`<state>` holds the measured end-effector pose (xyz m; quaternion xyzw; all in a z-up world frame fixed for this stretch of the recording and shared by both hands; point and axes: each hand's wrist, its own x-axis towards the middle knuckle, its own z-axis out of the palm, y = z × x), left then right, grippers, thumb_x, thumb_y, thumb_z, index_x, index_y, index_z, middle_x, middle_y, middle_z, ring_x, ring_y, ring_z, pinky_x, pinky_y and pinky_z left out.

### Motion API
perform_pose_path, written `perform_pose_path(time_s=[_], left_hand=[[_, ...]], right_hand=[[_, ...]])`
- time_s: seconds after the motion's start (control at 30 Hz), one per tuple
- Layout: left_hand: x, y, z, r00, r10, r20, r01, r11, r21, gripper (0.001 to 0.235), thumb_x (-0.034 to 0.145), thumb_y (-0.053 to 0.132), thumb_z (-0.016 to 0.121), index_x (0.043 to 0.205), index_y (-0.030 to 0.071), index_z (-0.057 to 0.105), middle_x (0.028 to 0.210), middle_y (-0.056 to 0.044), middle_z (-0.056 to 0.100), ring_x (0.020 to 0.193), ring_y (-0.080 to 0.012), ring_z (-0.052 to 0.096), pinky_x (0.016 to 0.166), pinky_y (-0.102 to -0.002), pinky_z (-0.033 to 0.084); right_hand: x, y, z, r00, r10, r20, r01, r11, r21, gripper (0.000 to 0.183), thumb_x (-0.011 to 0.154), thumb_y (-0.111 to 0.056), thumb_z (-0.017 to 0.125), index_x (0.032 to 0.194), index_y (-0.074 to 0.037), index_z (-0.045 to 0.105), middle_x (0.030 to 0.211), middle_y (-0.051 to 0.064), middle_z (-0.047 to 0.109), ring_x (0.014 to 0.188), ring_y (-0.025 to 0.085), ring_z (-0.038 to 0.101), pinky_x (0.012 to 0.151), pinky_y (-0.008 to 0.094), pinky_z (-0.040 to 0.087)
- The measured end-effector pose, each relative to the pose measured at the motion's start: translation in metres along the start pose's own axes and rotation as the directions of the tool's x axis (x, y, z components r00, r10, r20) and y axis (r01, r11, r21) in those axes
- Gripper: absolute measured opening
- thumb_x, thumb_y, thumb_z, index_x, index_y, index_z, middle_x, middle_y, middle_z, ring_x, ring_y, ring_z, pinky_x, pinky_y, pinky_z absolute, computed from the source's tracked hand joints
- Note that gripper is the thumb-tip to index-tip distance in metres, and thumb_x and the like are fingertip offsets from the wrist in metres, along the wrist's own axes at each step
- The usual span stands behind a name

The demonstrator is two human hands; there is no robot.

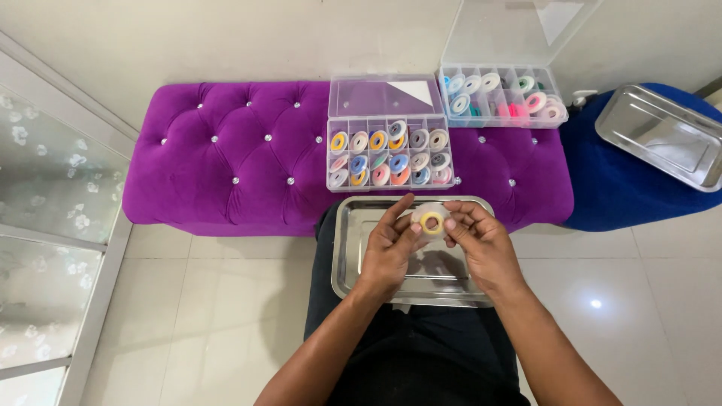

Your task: Organizing small colorful spools of dental materials from a metal tray into compartmentalized plastic boxes.

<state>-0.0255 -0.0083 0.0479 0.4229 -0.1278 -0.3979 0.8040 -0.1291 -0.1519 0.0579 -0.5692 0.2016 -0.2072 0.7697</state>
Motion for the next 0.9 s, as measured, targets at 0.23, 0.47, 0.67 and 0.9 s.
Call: perform_pose_path(time_s=[0.23,0.47,0.67,0.9], left_hand=[[0.018,-0.009,-0.028,0.982,0.157,-0.102,-0.13,0.963,0.235,0.062,0.094,0.009,0.072,0.15,0.001,0.046,0.11,-0.012,0.074,0.098,-0.0185,0.068,0.086,-0.035,0.056],[0.038,-0.006,-0.061,0.882,0.401,0.247,-0.286,0.04,0.957,0.062,0.087,0.041,0.076,0.137,0.007,0.06,0.138,-0.021,0.059,0.136,-0.0447,0.046,0.113,-0.061,0.03],[0.044,-0.019,-0.08,0.916,0.285,0.282,-0.278,-0.054,0.959,0.069,0.091,0.049,0.069,0.145,0.007,0.056,0.152,-0.025,0.046,0.145,-0.0506,0.031,0.117,-0.07,0.016],[0.05,-0.014,-0.085,0.938,0.254,0.234,-0.247,0.019,0.969,0.065,0.094,0.047,0.068,0.146,0.01,0.057,0.152,-0.022,0.047,0.144,-0.0496,0.035,0.116,-0.07,0.018]], right_hand=[[0.021,0.01,-0.002,0.999,-0.023,0.047,0.033,0.975,-0.222,0.037,0.095,-0.007,0.07,0.131,-0.003,0.061,0.093,0.002,0.065,0.083,0.009,0.059,0.074,0.025,0.05],[0.123,0.032,0.009,0.998,-0.024,-0.065,0.012,0.984,-0.179,0.036,0.096,-0.005,0.069,0.129,0.0,0.057,0.089,0.003,0.066,0.078,0.01,0.061,0.071,0.026,0.051],[0.235,0.084,0.02,0.995,0.025,-0.092,-0.052,0.95,-0.306,0.036,0.097,-0.005,0.068,0.13,-0.001,0.057,0.085,0.004,0.065,0.073,0.01,0.058,0.066,0.027,0.049],[0.3,0.126,0.035,0.988,0.053,-0.145,-0.129,0.802,-0.583,0.035,0.095,-0.007,0.068,0.128,-0.004,0.059,0.087,0.005,0.071,0.07,0.01,0.064,0.063,0.027,0.053]])
